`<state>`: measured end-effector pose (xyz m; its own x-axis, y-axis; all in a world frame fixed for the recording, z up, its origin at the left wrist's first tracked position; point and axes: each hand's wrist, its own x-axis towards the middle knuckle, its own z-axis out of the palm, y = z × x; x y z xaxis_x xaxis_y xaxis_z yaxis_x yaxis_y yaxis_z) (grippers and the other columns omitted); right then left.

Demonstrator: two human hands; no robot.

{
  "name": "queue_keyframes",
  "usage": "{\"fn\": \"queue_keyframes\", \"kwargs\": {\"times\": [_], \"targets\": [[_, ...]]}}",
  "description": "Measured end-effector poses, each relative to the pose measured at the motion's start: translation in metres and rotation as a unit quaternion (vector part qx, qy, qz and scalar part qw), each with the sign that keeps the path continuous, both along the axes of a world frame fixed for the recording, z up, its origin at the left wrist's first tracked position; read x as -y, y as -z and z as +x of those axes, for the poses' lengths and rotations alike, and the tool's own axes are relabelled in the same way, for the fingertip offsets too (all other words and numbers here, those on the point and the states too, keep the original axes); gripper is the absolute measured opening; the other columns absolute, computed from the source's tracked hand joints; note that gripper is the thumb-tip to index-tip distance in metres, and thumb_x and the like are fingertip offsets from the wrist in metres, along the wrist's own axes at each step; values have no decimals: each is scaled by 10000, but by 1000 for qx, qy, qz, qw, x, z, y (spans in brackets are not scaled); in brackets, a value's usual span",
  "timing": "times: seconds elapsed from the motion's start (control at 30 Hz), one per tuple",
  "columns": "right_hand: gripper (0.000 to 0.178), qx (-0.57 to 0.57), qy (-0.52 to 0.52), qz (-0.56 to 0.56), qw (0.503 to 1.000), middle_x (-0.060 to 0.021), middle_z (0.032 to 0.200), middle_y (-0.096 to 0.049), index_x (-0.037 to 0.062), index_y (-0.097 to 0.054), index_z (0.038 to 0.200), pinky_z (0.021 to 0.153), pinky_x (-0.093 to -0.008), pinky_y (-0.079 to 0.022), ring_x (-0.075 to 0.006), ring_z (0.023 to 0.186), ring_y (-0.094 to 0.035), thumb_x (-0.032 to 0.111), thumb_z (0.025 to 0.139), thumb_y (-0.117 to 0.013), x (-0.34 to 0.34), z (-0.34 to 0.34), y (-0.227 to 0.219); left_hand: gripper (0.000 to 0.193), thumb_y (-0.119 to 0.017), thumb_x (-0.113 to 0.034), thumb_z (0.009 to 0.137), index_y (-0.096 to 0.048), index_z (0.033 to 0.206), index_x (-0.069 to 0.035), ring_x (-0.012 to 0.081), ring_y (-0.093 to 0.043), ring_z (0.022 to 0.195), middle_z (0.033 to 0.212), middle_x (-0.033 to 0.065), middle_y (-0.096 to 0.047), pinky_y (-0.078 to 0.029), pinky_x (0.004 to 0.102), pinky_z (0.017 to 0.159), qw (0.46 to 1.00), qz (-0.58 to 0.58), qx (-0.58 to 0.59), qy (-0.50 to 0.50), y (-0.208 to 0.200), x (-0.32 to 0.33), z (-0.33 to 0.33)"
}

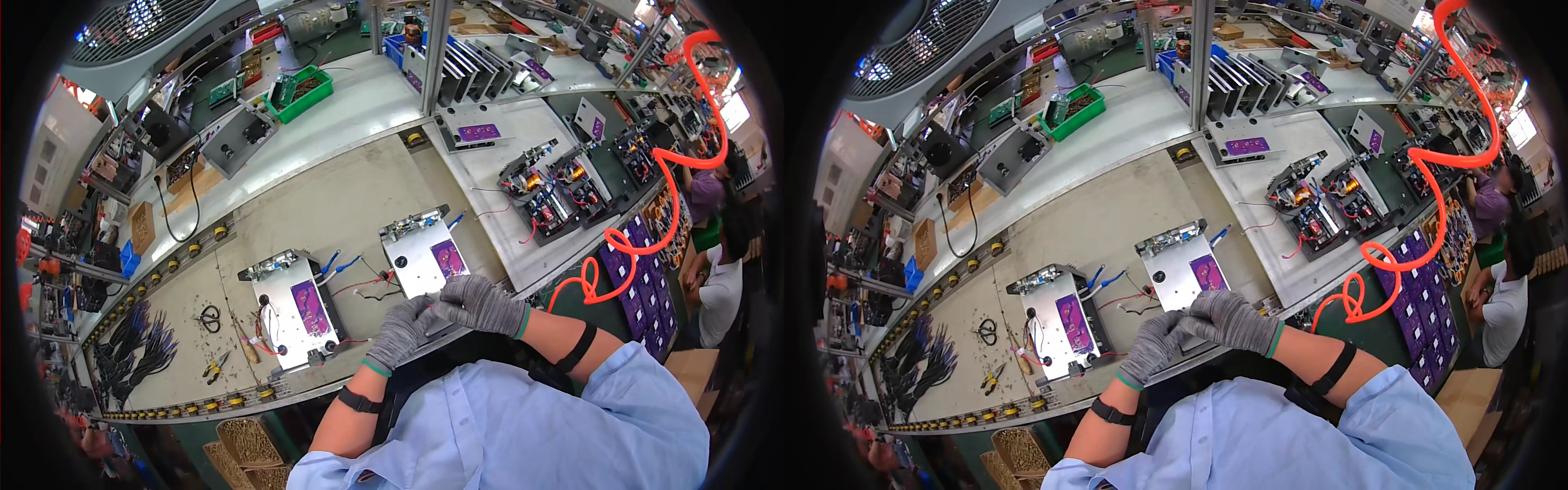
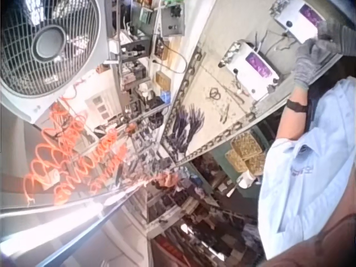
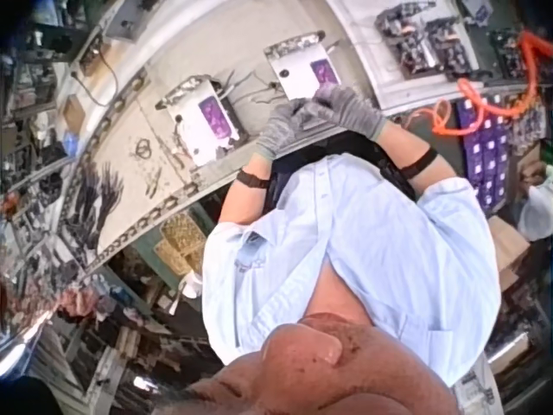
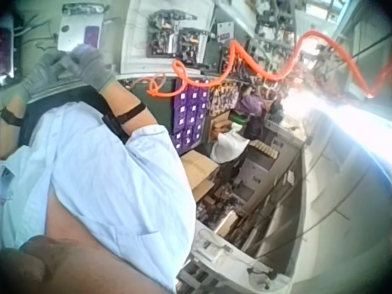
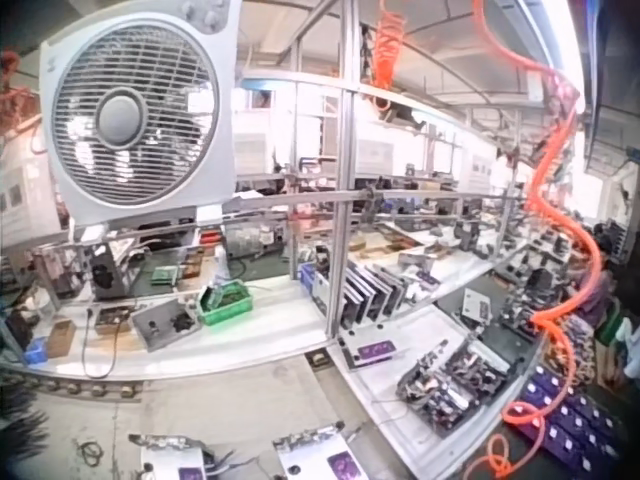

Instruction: The recorder is assembling electronic units on a production line, connecting wires and attaching components to a metal chassis.

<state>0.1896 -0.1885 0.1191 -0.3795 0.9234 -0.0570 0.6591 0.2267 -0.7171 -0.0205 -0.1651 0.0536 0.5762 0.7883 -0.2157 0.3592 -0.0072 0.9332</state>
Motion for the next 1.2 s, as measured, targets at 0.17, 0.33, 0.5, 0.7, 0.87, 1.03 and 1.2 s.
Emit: {"fn": "queue_keyframes", "kwargs": {"times": [0.17,0.33,0.5,0.7,0.87,1.03,1.2], "targets": [[358,125,-98,24,987,-129,962,-683,71,-684,1048,781,-431,-553,-346,885,-688,386,878,-688,13,-3,14,325,-586,-282,986,-685,1051,21,188,-627,708,794,129,-655,-498,353,672,991,-102,-6,-91,14,1,-27],[262,235,-182,-23,955,-149,888,-685,78,-690,1014,756,-459,-562,-334,828,-699,308,902,-630,12,-7,37,280,-646,-252,950,-672,1087,-9,252,-657,742,834,139,-675,-522,359,701,996,5,66,-53,-17,13,1],[230,274,-204,-32,939,-124,879,-692,62,-677,967,751,-459,-566,-323,822,-703,269,903,-601,9,-9,42,451,-666,-288,944,-567,1289,-15,176,-599,743,967,83,-652,-526,307,679,939,-250,61,-229,30,-12,-36],[213,214,-186,9,959,-116,860,-685,54,-672,916,772,-436,-561,-313,840,-698,259,863,-643,14,-8,44,505,-658,-527,918,-682,1054,-42,160,-564,565,759,34,-648,-487,321,520,858,-397,129,-301,94,-47,-5],[222,139,-168,5,976,-130,845,-672,81,-694,960,752,-435,-551,-329,818,-686,259,828,-708,11,-11,46,315,-622,-404,969,-672,931,-96,169,-619,626,773,42,-675,-515,335,560,906,-151,82,-387,193,-71,-1],[174,-88,-143,79,983,-77,917,-671,102,-699,951,753,-412,-538,-283,844,-676,230,844,-746,15,-25,10,375,-524,-376,1043,-665,954,-40,135,-626,712,780,49,-669,-518,312,687,842,-182,305,-407,83,-66,-5],[230,-56,-227,99,967,-132,954,-635,66,-638,1081,842,-442,-509,-319,904,-639,197,895,-673,-17,-64,-5,440,-506,-409,1044,-633,971,5,128,-540,614,652,6,-502,-497,303,636,865,-174,347,-318,21,-57,-4]]}}
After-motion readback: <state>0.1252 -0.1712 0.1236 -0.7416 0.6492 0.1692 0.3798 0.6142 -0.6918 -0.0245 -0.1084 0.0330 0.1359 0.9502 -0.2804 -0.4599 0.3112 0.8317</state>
